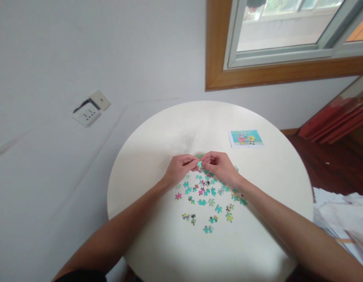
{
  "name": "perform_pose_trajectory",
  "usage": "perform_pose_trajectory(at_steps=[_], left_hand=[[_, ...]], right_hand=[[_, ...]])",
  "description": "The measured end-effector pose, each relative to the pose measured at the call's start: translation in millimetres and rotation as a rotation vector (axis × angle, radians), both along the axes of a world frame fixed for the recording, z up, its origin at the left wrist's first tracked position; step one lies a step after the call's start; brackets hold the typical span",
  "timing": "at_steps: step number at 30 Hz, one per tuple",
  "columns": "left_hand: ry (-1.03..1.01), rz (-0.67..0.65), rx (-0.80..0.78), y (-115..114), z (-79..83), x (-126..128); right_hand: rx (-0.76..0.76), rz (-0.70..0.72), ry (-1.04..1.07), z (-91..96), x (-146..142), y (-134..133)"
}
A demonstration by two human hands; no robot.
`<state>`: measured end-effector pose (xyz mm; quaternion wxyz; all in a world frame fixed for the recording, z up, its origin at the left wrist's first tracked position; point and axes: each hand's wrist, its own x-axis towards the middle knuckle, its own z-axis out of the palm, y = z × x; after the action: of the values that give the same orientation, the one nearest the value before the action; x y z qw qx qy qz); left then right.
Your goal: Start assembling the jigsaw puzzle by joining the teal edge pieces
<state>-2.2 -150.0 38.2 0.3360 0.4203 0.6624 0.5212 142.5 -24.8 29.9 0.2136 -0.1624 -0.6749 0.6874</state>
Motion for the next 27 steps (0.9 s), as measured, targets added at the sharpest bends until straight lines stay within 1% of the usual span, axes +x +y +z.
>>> perform_pose_trajectory(at_steps=[4, 8, 14, 18, 22, 25, 27], left_hand=[[0.06, 0.032, 0.006, 1, -2.3, -4], [0.129, 0.035, -0.003, 1, -3.8, -9], [0.32, 0.081, -0.007, -1, 3.8, -16], [0.394, 0.122, 0.0, -1, 6.7, -22], [0.43, 0.125, -0.01, -1, 6.0, -25], [0.445, 0.118, -0.015, -1, 5.9, -25], [0.445, 0.119, -0.019, -1, 6.2, -26]], right_hand=[[0.006, -0.108, -0.008, 0.7, 0, 14], [0.011, -0.212, -0.049, 4.5, 3, 31], [0.024, -0.334, -0.041, 11.3, 11, 54], [0.039, -0.409, -0.032, 15.2, 18, 69], [0.013, -0.431, -0.025, 16.8, 22, 77], [-0.003, -0.397, -0.025, 17.9, 24, 79], [0.02, -0.378, -0.045, 18.3, 25, 81]])
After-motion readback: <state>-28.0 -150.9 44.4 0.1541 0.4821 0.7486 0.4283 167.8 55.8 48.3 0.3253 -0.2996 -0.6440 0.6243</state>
